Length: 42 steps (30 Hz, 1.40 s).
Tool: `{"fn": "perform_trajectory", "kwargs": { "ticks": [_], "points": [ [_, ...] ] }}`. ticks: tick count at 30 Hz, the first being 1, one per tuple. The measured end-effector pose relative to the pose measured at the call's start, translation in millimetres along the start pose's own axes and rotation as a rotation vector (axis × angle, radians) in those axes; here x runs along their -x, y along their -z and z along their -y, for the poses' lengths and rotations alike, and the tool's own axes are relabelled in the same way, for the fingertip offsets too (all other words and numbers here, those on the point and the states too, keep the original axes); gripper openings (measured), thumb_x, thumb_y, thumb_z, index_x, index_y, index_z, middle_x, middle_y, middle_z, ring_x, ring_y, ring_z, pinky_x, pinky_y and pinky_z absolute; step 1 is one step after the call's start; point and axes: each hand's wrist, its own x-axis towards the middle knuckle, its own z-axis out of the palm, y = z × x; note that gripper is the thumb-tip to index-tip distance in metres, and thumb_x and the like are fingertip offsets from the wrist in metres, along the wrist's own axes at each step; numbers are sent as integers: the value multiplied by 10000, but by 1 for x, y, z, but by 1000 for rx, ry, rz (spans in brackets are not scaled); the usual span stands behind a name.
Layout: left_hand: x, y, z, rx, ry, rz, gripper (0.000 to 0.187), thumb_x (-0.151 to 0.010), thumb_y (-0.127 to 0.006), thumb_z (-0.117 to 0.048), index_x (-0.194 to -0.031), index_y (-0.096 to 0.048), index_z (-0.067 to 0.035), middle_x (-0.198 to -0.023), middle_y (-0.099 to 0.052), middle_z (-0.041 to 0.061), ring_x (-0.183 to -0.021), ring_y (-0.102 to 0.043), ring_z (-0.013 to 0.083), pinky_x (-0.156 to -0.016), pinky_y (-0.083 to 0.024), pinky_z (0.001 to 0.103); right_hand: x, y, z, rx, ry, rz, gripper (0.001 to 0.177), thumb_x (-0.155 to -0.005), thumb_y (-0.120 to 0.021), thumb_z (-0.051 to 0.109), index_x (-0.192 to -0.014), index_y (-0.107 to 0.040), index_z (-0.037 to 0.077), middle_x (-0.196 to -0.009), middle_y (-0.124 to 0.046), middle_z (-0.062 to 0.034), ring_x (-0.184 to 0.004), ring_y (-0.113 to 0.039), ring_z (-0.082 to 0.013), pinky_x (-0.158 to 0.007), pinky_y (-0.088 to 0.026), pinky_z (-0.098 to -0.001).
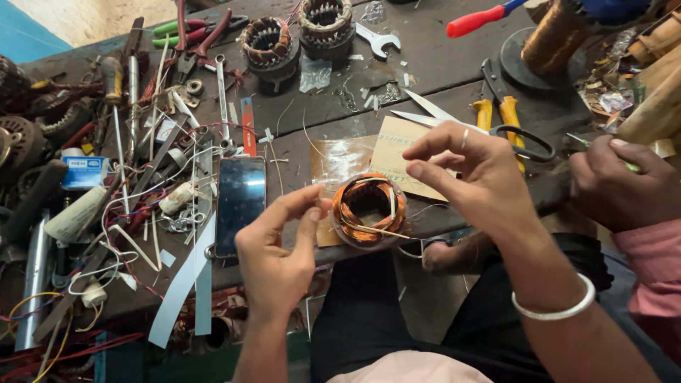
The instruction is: The person winds copper wire around a motor stator core, using a wooden stick to separate layers and scissors to trim the wire. They repeatedly insert the stick, wind the wire, and cut the excess to build up the coil.
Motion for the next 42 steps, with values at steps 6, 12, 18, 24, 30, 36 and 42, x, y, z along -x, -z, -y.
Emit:
{"fn": "perform_trajectory", "kwargs": {
  "ticks": [6, 12, 18, 24, 30, 36, 42],
  "points": [
    [10, -7, 12, -71, 46, 1, 160, -926, -709, -8, -1075, -767, -15, -937, -816, 68, -885, -762, 108, -829, -588, 247, 3, -13, -2, 287, 173, 99, 240, -837, -798, 60, -1073, -757, 40, -1046, -693, -86, -1003, -684, -203, -836, -583, -316],
    [17, -16, 27, -45, 69, -99, 95, -994, -638, -46, -1051, -701, -4, -980, -796, 97, -938, -755, 150, -877, -581, 280, 0, -23, -9, 356, 192, 184, 460, -825, -822, 186, -1236, -658, 60, -1182, -681, -123, -1088, -675, -274, -888, -557, -373],
    [17, -50, 47, 39, -36, -135, 134, -1090, -469, -77, -1137, -580, -18, -1165, -759, 123, -1051, -744, 195, -931, -580, 313, -7, -39, -39, 57, 159, 265, 475, -1099, -484, 318, -1505, -477, 72, -1272, -698, -116, -1229, -675, -224, -1063, -517, -362],
    [15, -73, 61, -48, -50, -212, 147, -1077, -454, -70, -1142, -578, -24, -1045, -714, 117, -848, -696, 218, -778, -560, 347, 0, -61, -66, -134, 118, 163, 449, -1147, -400, 364, -1437, -521, 43, -1139, -708, -91, -1090, -681, -160, -990, -530, -306],
    [13, -81, 71, -77, -155, -260, 118, -1075, -460, -51, -1125, -564, -24, -1056, -698, 124, -887, -694, 247, -815, -560, 366, 1, -70, -73, -210, 161, 76, 492, -1150, -401, 426, -1337, -577, 7, -1040, -722, -79, -989, -695, -138, -923, -549, -281],
    [13, -81, 72, -102, -202, -265, 110, -1080, -463, -41, -1128, -561, -28, -1072, -688, 134, -985, -705, 292, -897, -561, 391, 3, -70, -73, -179, 155, 80, 501, -1160, -399, 452, -1298, -576, 4, -1020, -697, -79, -981, -679, -144, -916, -546, -283],
    [12, -81, 72, -151, -224, -266, 101, -1071, -486, -30, -1109, -579, -35, -1070, -681, 144, -1046, -704, 329, -942, -556, 421, 4, -71, -77, -161, 142, 82, 526, -1150, -393, 483, -1284, -578, 9, -1003, -703, -56, -965, -689, -123, -903, -554, -269]
  ]
}}
